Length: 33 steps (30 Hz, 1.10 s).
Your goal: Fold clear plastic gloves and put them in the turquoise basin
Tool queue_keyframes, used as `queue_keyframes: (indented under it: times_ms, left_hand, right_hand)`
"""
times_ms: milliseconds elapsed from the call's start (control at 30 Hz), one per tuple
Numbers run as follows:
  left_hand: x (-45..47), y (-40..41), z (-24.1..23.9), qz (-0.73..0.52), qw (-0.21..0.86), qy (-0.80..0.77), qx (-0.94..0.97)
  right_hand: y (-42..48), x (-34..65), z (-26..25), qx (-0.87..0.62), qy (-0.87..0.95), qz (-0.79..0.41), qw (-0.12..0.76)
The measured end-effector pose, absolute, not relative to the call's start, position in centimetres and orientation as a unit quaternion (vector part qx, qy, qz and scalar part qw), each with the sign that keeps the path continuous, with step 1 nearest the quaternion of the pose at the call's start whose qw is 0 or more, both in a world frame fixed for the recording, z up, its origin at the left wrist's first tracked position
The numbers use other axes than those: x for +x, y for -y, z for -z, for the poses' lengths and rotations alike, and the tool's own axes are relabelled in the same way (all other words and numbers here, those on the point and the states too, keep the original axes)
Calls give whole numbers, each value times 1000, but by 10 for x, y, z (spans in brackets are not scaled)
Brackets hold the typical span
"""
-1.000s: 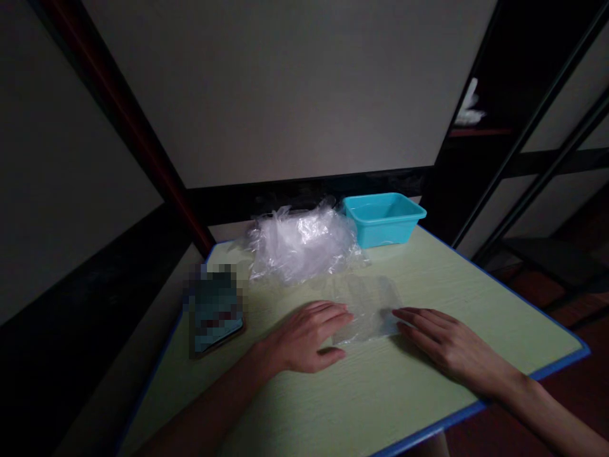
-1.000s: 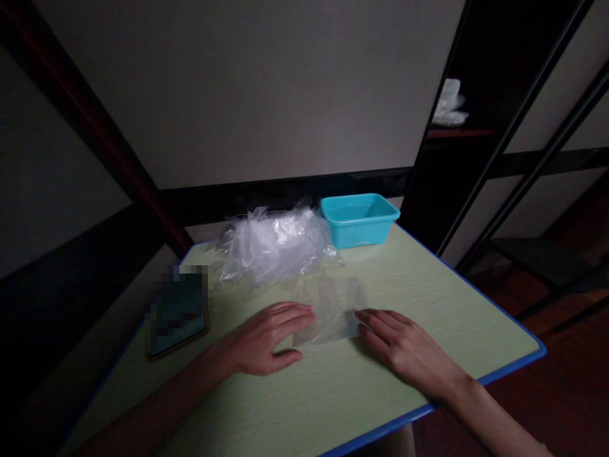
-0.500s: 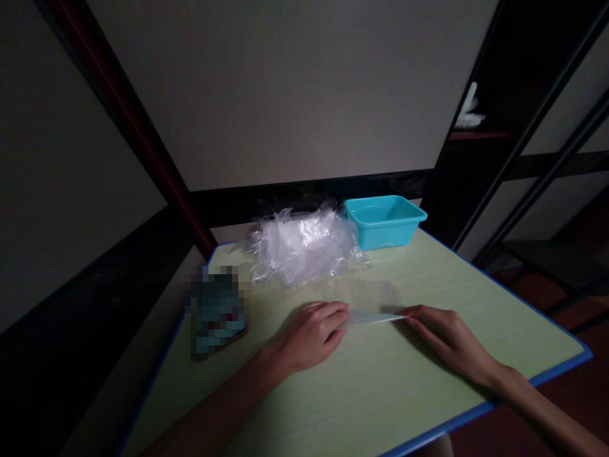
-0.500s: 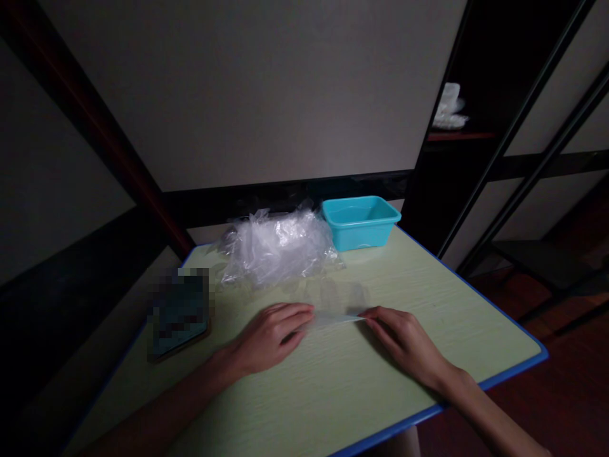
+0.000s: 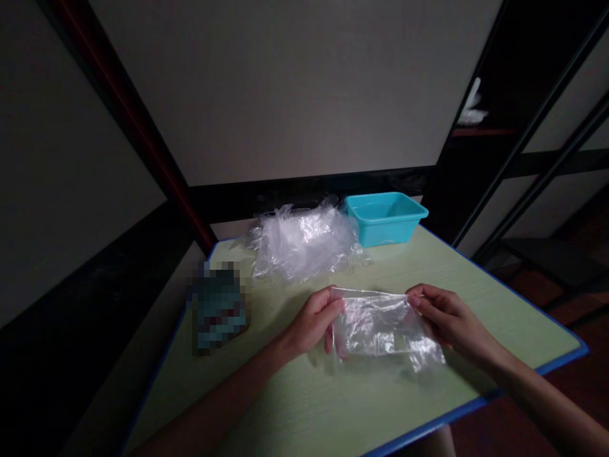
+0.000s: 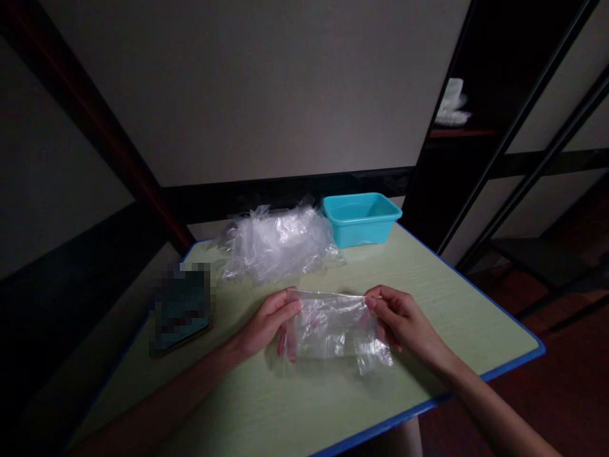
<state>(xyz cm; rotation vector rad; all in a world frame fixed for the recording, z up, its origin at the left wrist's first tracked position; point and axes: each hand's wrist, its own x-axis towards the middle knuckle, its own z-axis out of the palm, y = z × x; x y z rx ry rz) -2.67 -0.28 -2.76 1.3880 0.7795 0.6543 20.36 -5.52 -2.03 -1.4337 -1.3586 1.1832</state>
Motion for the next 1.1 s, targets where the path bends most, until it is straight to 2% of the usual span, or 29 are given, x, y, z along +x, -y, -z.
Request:
queue_keyframes:
  times_ms: [133,500,567,700,767,867,933,1033,1100]
  left_hand:
    - [-26,-1,27,-243,673,-414,562]
    - [-32,0,27,-149,654,-401,624]
    - [-31,0,31,-179,633,-426,621]
    - [-27,-8,38,-335,555,-482,590]
    - [-27,-14,40,-400,508,-501,575]
    - [-29,-22,44,-460,449,-517,566]
    - [-32,-25,48,-478,423,-516,571]
    - [-34,-24,50,-476,414,-499,595]
    - [-35,-20,50,-459,408,-488,620]
  right_hand:
    - [49,206,32,-554,531,-522,373]
    - [39,210,40,-562,453,-540,433]
    - [40,210,38,-566,450,-539,432]
    - [49,210,35,-583,446,-551,396]
    - [58,213,34,-584,456,-578,342]
    - [70,223,30,-555,519,-614,213]
    - [71,232,24,-548,589,-569,169]
    - [60,241,11,-557,699,-392,217]
    - [46,242,5,-521,748,-328,246]
